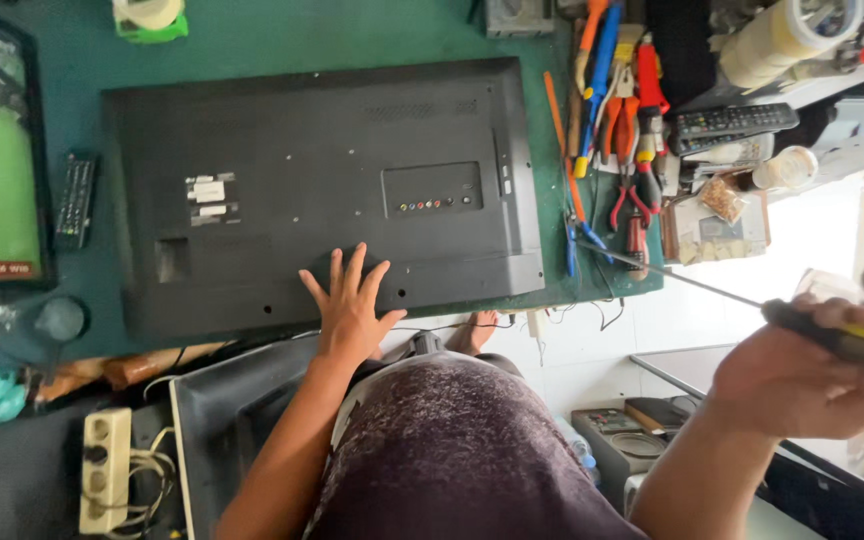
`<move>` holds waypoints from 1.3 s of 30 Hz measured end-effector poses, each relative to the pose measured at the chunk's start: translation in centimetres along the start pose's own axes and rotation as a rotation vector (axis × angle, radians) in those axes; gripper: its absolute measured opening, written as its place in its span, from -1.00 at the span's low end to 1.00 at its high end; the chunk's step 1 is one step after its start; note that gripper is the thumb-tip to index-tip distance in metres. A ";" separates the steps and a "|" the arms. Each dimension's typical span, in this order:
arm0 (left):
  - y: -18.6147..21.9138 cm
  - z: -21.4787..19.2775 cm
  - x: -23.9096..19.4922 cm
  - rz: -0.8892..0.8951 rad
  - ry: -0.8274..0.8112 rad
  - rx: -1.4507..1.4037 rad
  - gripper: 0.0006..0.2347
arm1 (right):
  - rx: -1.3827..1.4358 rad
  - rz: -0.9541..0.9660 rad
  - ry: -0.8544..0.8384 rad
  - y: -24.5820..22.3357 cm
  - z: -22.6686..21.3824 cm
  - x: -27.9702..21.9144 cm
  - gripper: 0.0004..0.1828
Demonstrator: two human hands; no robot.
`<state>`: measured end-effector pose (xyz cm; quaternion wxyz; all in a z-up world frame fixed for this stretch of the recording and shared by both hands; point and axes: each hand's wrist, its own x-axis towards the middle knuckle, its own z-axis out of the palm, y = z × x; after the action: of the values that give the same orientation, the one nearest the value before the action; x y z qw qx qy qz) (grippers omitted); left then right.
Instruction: The person uses a screwdriver to remove several screws from the back panel of a television set. They systematically unscrew fasteners around the perimeter and center of the panel while working at a cluttered electronics repair bench.
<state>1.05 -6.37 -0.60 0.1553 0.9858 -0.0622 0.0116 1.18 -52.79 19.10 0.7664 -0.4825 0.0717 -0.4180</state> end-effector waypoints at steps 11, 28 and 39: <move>3.9 -0.1 4.5 0.232 -0.091 -0.141 -0.29 | 0.056 -0.001 -0.121 2.6 6.1 -2.1 -0.41; 16.8 7.0 13.0 0.686 -0.488 -0.070 -0.24 | -0.029 -0.012 -0.355 9.0 4.3 -3.3 -0.32; 17.2 5.8 12.9 0.654 -0.504 -0.051 -0.34 | -0.100 -0.011 -0.479 8.2 5.8 -3.5 -0.30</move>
<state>11.68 -25.92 -0.35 0.1478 0.8820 -0.4084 -0.1827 6.62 -44.80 14.56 0.7344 -0.6055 -0.0944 -0.2917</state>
